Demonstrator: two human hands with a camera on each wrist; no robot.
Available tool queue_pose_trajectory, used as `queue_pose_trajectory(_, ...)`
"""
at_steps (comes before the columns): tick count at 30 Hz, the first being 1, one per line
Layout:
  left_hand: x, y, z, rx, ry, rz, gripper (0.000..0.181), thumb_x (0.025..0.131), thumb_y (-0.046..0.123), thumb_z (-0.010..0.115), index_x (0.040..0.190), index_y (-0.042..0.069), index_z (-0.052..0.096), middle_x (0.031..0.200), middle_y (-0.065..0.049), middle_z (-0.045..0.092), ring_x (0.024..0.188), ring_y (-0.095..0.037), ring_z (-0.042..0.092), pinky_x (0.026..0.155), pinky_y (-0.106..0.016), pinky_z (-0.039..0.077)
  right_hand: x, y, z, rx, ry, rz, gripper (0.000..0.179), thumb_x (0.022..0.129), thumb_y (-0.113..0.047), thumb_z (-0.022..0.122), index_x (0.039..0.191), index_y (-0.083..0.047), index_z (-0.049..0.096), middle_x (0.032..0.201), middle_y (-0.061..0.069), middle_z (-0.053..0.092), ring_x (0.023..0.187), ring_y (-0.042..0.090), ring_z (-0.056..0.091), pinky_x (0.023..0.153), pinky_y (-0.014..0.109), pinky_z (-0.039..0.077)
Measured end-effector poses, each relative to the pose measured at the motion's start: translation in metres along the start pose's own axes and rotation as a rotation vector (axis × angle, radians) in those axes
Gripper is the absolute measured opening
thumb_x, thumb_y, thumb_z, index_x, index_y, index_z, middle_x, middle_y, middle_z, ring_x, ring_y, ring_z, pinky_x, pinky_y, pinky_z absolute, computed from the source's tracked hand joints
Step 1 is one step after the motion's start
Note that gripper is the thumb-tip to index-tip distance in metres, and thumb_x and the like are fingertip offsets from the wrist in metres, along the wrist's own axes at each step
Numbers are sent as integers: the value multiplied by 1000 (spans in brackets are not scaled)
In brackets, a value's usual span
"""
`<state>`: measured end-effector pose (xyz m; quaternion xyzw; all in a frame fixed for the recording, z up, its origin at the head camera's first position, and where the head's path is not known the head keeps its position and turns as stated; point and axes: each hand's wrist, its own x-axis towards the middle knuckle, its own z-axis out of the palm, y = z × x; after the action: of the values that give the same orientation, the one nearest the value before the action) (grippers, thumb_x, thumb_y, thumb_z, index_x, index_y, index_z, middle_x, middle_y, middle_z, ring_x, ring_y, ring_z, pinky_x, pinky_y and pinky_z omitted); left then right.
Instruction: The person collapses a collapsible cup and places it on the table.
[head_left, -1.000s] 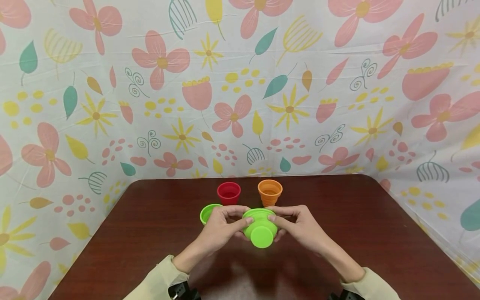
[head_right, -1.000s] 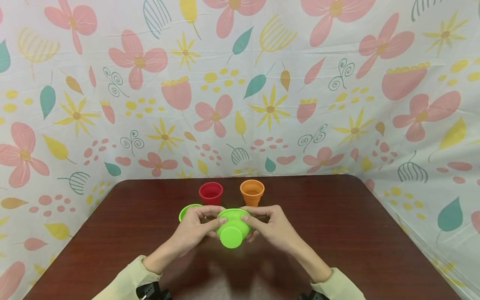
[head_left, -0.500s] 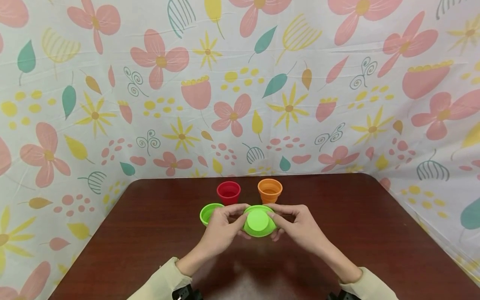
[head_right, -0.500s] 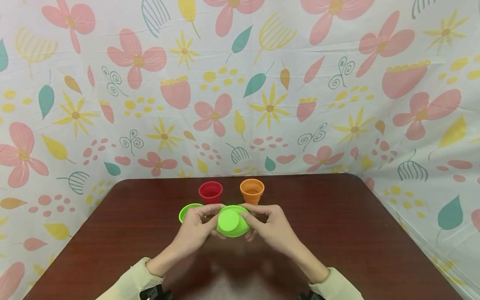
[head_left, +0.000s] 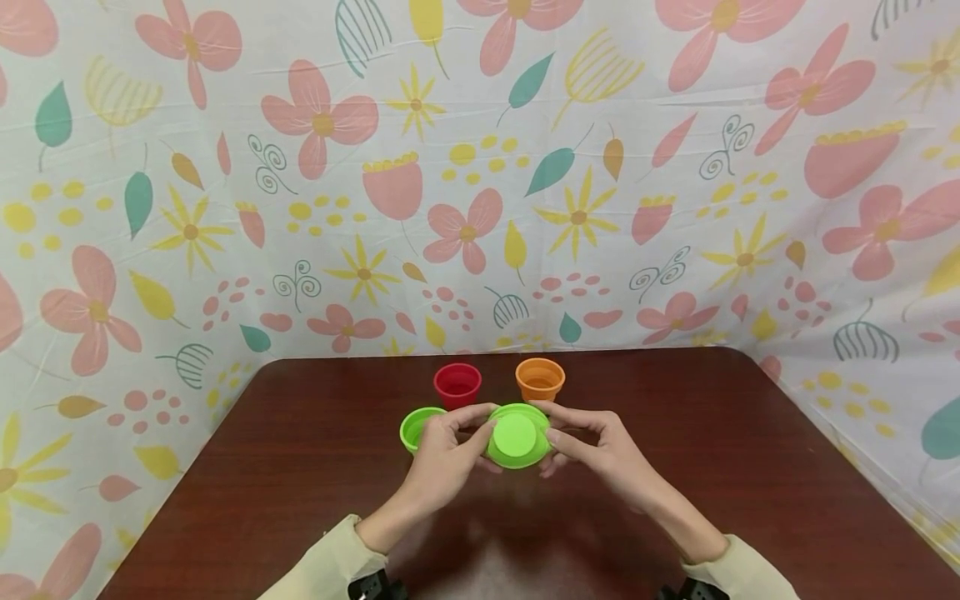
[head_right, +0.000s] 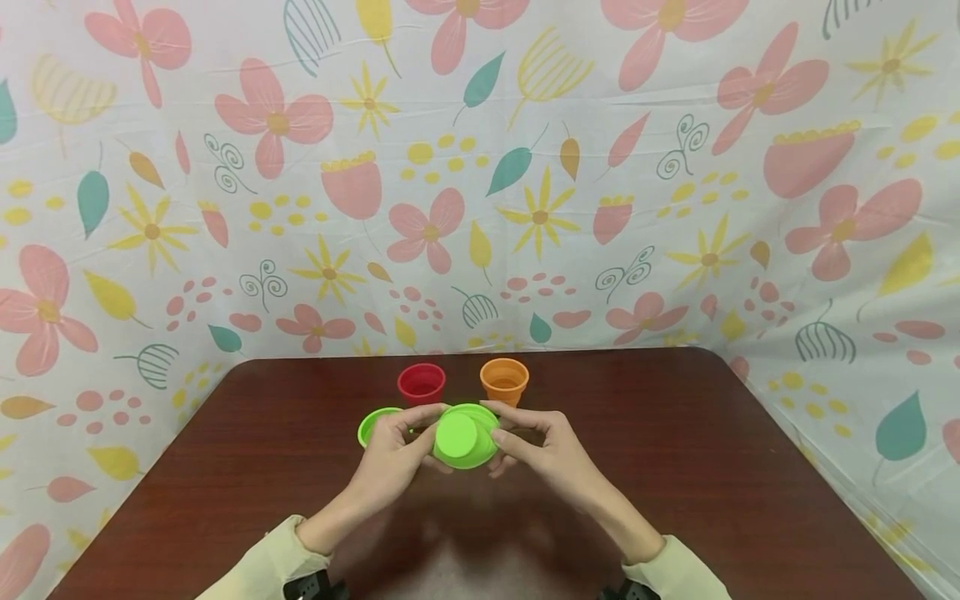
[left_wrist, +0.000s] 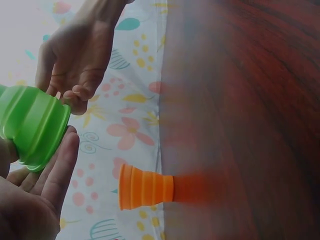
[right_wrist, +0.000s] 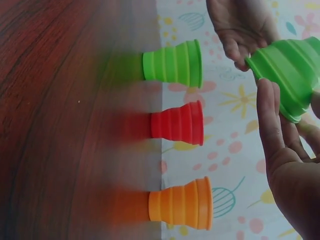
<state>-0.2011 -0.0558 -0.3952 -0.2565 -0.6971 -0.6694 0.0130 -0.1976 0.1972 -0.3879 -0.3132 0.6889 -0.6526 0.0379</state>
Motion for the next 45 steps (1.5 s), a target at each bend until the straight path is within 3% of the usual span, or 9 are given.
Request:
queue_pose_trajectory(6,2,-5,-1,-71,-46,-46,35,107,15,64,139,-1,65,117,-19,72,80,-36,77,70,-51,65,0,7,0,-73,54,8,41,105,-4,62,146,0,61,136,21,67,73,40,75,82,45,65)
queue_pose_trajectory(11,0,-8,-3,-161,-127,-34,46,107,7,60,153,1,52,127,-24,66,89,-42,76,70,-54,65,0,8,0,-90,91,1,39,106,-4,61,145,1,61,139,23,64,72,37,74,76,46,65)
queue_pose_trajectory(19,-2,-11,-6,-274,-198,8,51,103,2,61,153,-1,51,133,-27,64,92,-61,68,72,-57,64,0,9,2,-128,101,-29,39,106,-2,61,145,2,61,121,15,74,69,35,73,70,45,65)
queue_pose_trajectory(24,-1,-11,-4,-265,-171,25,50,101,-2,64,150,-1,55,130,-26,67,89,-56,71,71,-57,64,0,11,2,-153,108,-38,40,106,-2,62,145,2,60,114,14,76,67,33,73,68,45,65)
queue_pose_trajectory(30,0,-13,-2,-186,-107,36,48,99,-4,68,146,-1,59,127,-24,69,84,-47,75,71,-57,64,2,14,4,-118,91,-60,38,106,-1,61,143,2,63,130,21,70,66,35,72,65,48,65)
queue_pose_trajectory(36,2,-12,0,-104,-58,34,46,98,-3,69,143,2,62,123,-20,71,81,-33,78,71,-57,64,1,13,2,-33,79,40,42,106,-5,62,148,0,59,135,19,67,74,35,74,75,48,65)
queue_pose_trajectory(40,3,-11,1,-85,-15,8,45,97,-3,68,142,5,65,120,-18,72,78,-32,77,68,-51,65,0,12,0,49,29,105,49,105,-7,63,153,-3,54,142,17,64,83,36,75,83,51,64)
queue_pose_trajectory(45,4,-10,3,-88,12,-4,45,97,-6,66,141,3,65,119,-19,72,74,-40,75,66,-49,66,0,12,-1,77,-3,116,53,103,-4,66,155,-4,52,124,26,68,86,37,74,84,55,63)
